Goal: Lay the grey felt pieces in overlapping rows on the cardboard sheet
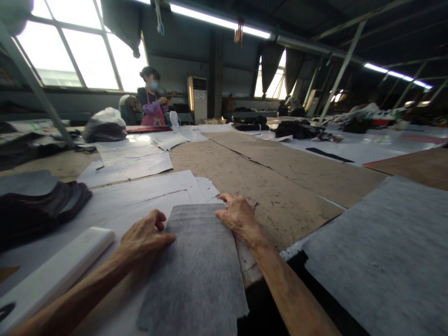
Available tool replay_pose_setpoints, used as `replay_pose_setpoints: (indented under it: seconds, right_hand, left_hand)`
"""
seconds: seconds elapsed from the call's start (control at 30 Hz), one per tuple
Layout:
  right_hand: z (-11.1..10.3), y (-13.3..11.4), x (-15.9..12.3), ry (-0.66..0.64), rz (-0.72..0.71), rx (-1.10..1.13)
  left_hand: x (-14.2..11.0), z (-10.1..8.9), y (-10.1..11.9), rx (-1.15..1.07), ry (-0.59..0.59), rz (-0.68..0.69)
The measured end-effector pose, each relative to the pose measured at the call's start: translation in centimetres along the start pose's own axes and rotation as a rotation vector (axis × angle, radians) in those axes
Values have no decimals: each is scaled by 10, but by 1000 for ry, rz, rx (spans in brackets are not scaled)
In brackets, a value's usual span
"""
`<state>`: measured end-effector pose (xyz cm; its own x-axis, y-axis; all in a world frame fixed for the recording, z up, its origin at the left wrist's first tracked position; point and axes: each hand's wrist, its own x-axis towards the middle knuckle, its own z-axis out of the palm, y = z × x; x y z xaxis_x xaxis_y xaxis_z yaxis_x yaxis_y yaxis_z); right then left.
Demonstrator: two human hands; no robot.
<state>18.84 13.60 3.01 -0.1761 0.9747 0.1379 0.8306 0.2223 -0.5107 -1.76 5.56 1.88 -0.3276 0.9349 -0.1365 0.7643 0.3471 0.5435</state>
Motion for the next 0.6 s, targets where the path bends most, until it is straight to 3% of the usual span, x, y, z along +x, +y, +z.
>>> replay_pose_setpoints:
  seconds: [0.1, 0.3, 0.6]
  right_hand:
    - [3, -1, 17, -102, -52, 32]
    - [2, 3, 33, -230, 55, 208]
    - [-13, 0, -11, -207, 196, 531]
  left_hand:
    - [1, 1, -1, 3, 4, 1]
    - [1, 2, -3, -3, 13, 11]
    - [0, 2, -3, -19, 19, 15]
